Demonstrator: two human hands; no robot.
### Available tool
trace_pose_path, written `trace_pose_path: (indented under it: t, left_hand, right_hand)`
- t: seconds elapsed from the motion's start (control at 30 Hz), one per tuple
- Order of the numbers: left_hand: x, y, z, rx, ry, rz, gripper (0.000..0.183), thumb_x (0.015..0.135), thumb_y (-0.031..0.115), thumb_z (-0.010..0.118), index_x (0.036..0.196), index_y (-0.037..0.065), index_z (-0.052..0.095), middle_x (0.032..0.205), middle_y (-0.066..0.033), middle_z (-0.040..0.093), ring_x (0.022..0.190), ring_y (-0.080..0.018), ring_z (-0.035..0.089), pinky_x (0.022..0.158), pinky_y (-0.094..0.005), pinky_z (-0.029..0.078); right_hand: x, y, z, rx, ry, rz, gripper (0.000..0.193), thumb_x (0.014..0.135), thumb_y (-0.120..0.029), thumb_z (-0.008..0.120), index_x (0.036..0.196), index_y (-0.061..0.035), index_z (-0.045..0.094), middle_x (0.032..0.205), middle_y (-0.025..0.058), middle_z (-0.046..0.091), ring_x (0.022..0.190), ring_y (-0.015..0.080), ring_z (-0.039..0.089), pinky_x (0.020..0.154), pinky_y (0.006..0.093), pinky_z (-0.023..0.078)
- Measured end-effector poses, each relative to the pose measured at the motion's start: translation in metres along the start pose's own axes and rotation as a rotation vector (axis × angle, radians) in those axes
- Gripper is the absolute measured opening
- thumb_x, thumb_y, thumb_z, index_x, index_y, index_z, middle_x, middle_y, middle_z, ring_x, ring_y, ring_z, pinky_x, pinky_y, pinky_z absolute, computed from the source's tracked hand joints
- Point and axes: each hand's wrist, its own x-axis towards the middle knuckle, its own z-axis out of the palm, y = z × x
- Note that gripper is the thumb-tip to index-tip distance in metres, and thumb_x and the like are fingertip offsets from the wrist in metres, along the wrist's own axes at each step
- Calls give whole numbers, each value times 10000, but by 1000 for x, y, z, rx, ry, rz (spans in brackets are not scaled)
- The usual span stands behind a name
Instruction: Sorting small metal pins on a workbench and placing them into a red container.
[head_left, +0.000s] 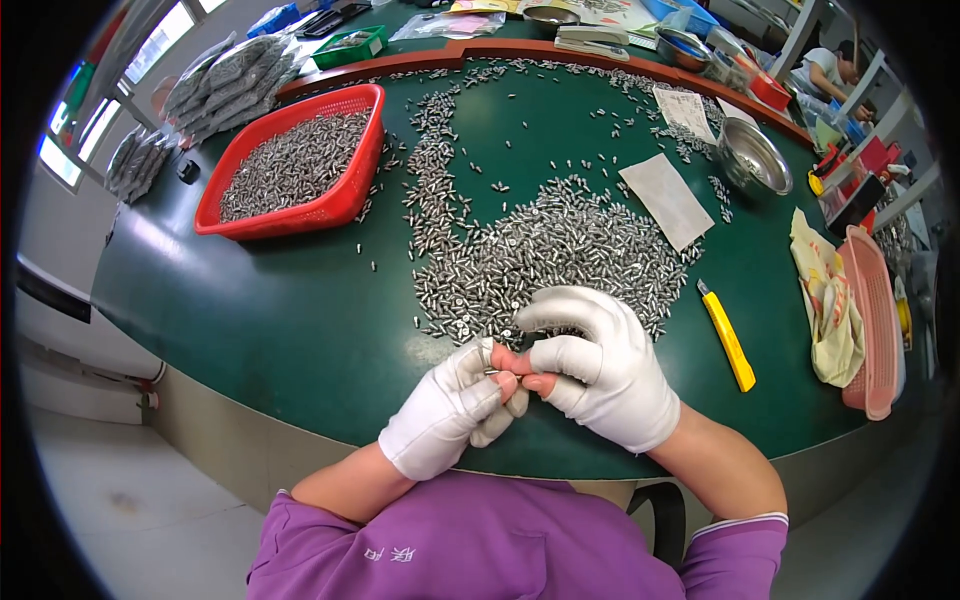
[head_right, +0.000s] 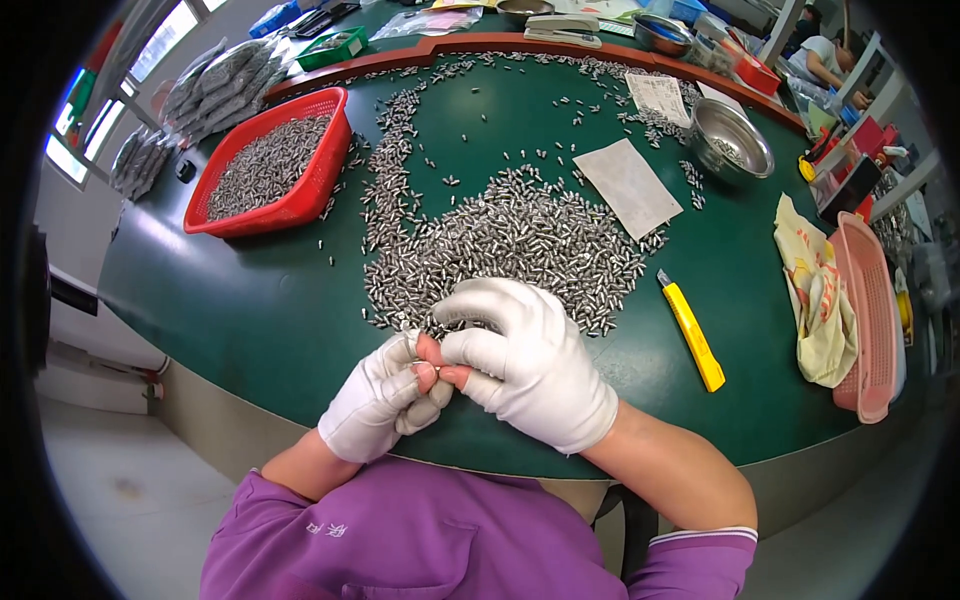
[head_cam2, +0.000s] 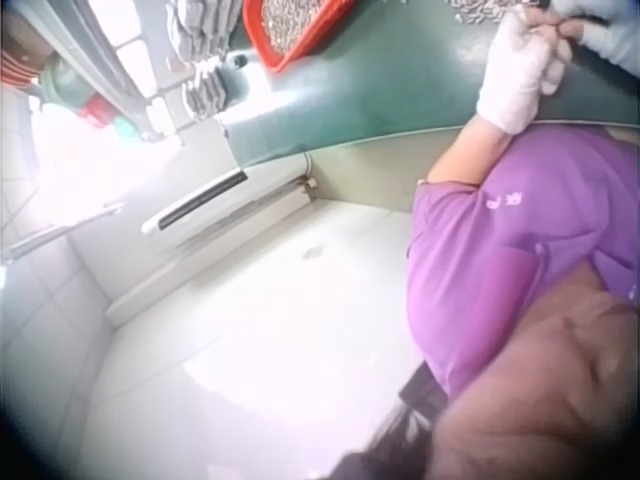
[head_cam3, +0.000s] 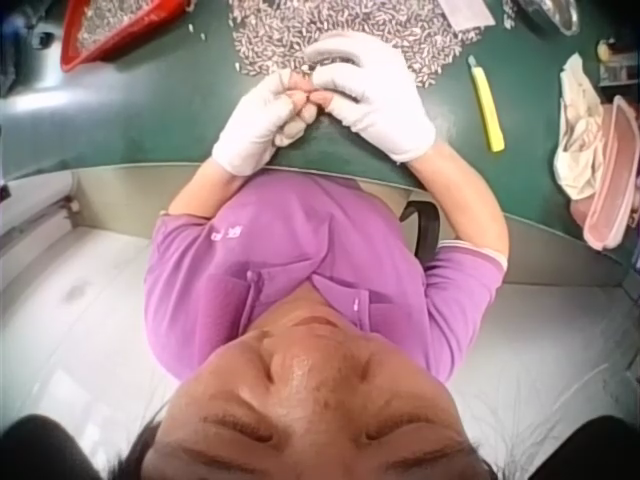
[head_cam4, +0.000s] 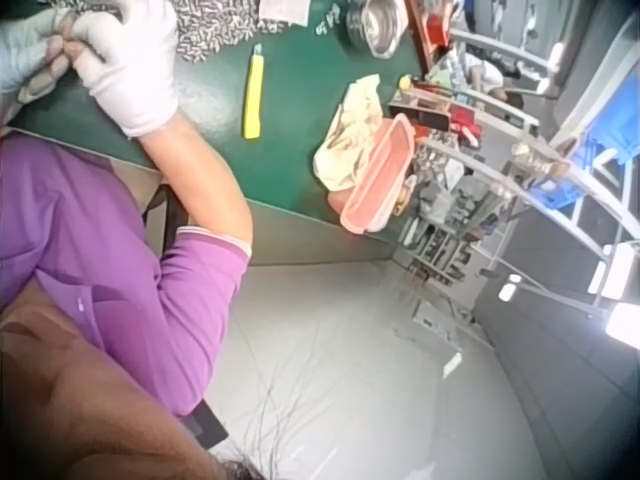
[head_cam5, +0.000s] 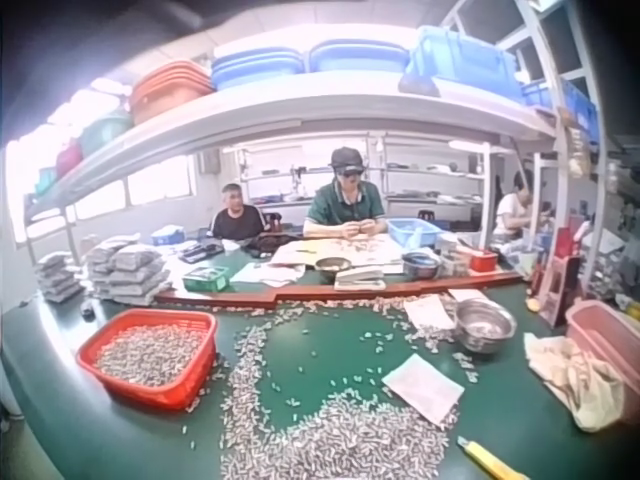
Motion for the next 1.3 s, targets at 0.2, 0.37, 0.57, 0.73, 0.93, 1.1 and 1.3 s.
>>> trace_pose_path:
  t: [0.2,0.37,0.57,0.73,0.93,1.1,1.3]
  left_hand:
    - [0,-1,-2,54,0,31,193,1008,295,558,1093,122,550,841,40,579,600,-9,427,508,-157,294]
    - [-1,0,-1,60,28,18,193,1009,300,557,1089,125,564,853,43,590,625,-10,463,527,-148,323]
    - [1,-6,-8,-108,-42,95,202,978,291,612,1104,146,547,918,15,583,659,-38,460,583,-164,355]
    - [-2,-3,-4,-156,-66,137,262,947,308,653,1120,160,523,992,-16,563,688,-64,447,622,-174,362]
    - [-1,-5,-8,-159,-78,122,281,946,343,653,1114,160,521,995,-11,565,695,-65,456,624,-175,371]
    - [1,-8,-8,-136,-52,147,261,964,318,633,1126,146,520,961,-17,569,668,-56,451,588,-170,351]
    - [1,2,3,32,-20,45,235,988,258,602,1156,108,533,929,-27,581,604,-43,425,523,-194,305]
  right_hand:
    - [1,0,-1,-72,46,-67,231,703,-191,788,869,-126,642,1053,69,629,947,319,642,729,427,522]
    - [1,-1,-2,-122,31,-64,248,678,-162,795,868,-131,639,1037,65,628,948,316,639,737,425,519]
    - [0,3,-3,-343,62,85,269,638,-74,787,851,-112,627,1051,65,627,997,318,617,801,434,504]
    - [-2,4,4,-334,-69,53,325,595,-107,780,897,-149,667,1117,83,597,1051,333,585,841,460,503]
    - [-3,7,7,-352,-110,63,271,609,-116,779,842,-125,640,1130,77,595,1093,335,565,877,477,494]
    - [-3,4,5,-327,-70,80,242,659,-122,774,839,-113,613,1137,76,604,1120,337,560,882,470,488]
    - [1,0,-1,6,-21,79,237,755,-207,768,884,-103,600,1098,98,628,1059,350,596,881,462,489]
